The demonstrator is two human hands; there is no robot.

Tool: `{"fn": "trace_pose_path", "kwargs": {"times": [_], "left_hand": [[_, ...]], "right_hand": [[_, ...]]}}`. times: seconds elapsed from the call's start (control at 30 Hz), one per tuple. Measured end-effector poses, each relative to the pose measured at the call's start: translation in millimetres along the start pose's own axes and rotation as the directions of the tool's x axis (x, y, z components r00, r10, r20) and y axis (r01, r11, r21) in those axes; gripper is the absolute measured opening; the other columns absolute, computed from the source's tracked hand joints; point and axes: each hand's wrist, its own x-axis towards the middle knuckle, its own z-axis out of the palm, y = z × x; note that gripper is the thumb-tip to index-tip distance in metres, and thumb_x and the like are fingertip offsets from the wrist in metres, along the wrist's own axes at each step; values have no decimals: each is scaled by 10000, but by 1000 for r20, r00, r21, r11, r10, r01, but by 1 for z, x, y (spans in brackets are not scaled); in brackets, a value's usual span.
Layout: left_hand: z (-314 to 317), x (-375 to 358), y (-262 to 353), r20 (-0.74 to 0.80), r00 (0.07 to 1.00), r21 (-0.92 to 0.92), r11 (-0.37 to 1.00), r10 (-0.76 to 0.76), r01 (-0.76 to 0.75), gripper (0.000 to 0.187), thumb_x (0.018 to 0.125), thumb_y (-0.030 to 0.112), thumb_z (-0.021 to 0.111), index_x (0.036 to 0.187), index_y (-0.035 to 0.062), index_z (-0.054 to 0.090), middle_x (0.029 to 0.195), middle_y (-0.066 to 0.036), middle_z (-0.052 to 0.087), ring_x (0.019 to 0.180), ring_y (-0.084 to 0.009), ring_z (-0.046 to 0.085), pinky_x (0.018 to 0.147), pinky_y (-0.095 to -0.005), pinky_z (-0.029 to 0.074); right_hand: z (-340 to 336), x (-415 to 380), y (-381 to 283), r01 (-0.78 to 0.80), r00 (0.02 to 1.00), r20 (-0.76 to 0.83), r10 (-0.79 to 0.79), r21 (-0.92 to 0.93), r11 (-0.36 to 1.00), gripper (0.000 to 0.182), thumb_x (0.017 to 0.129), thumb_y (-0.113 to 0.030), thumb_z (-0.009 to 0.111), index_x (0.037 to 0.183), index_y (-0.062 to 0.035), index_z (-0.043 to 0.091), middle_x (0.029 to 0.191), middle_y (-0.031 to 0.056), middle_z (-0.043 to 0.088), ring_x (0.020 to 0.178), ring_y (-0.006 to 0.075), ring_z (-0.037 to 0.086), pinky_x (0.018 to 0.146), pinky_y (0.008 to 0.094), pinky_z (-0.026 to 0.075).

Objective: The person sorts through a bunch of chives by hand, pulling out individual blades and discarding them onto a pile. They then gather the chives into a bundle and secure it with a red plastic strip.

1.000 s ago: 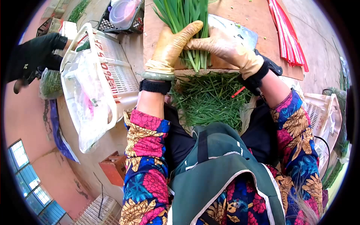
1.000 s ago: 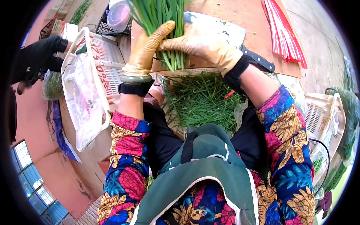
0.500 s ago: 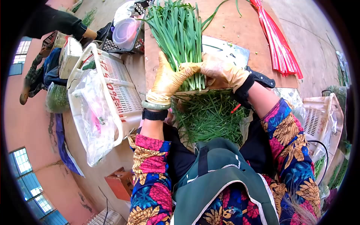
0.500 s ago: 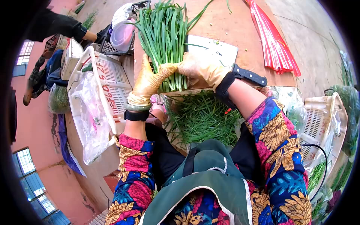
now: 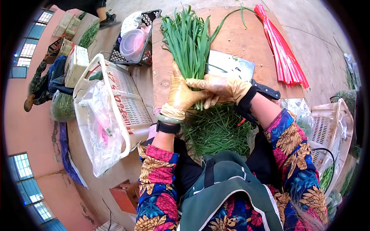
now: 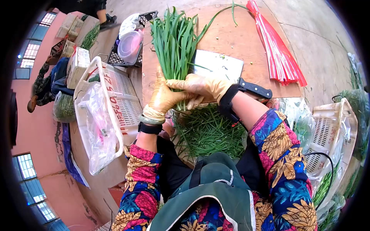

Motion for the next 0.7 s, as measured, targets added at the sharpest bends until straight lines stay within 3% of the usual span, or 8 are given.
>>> {"fn": "trace_pose_path", "kwargs": {"times": [0.1,0.27,0.37,0.4,0.47,0.57,0.67,0.7], "left_hand": [[4,6,-9,28,998,-116,992,-49,52,1263,594,173,904,1494,0,35,1244,-185,533,1081,-274,584,976,-383,468],[4,2,-1,-87,995,182,981,-48,63,1182,617,151,852,1493,2,74,1273,-187,532,1134,-294,556,1009,-390,440],[3,-1,2,-139,989,278,956,-53,90,1134,631,138,821,1493,4,97,1291,-189,531,1165,-306,540,1030,-394,424],[3,-1,2,-145,988,290,953,-45,86,1118,635,133,810,1493,4,105,1297,-189,531,1176,-310,534,1037,-395,418],[4,-2,-2,-150,988,300,952,-19,64,1130,617,121,793,1496,-7,95,1295,-197,531,1180,-324,527,1043,-393,412],[4,-1,-7,-139,990,318,948,19,26,1181,574,127,789,1499,-30,72,1267,-213,533,1165,-352,522,1039,-389,407],[5,-3,3,-164,986,374,926,10,53,1195,567,156,794,1498,-36,70,1273,-232,518,1173,-373,514,1045,-391,402],[6,-3,3,-162,987,376,925,6,56,1198,565,161,794,1497,-37,69,1278,-239,511,1176,-379,511,1045,-394,401]], "right_hand": [[5,5,-4,-36,999,-44,30,-137,990,629,913,-647,531,926,-31,661,750,81,679,487,153,607,402,229,440],[10,-18,-18,-59,990,-138,9,-365,929,683,903,-671,525,894,3,636,661,60,632,483,153,582,391,246,397],[-12,-1,1,18,983,-155,-101,-460,888,633,897,-624,582,882,7,636,645,67,629,457,138,549,388,258,399],[-14,-11,-10,-14,976,-205,-76,-406,914,529,855,-522,693,910,2,641,665,100,646,510,197,575,474,331,474],[-30,-15,-16,-47,808,-368,-461,-819,571,457,815,-430,747,934,-2,639,727,159,666,642,292,637,622,403,513],[-42,-14,-8,-128,536,-455,-711,-876,464,390,793,-389,726,888,-18,656,864,212,688,838,392,664,755,454,521],[-45,-11,-13,-116,663,-437,-607,-862,494,370,790,-381,727,877,-28,659,854,209,686,856,390,666,770,459,522],[-44,-11,-11,-142,663,-433,-611,-874,465,267,805,-301,698,885,-48,677,836,200,676,824,382,654,747,448,513]]}}
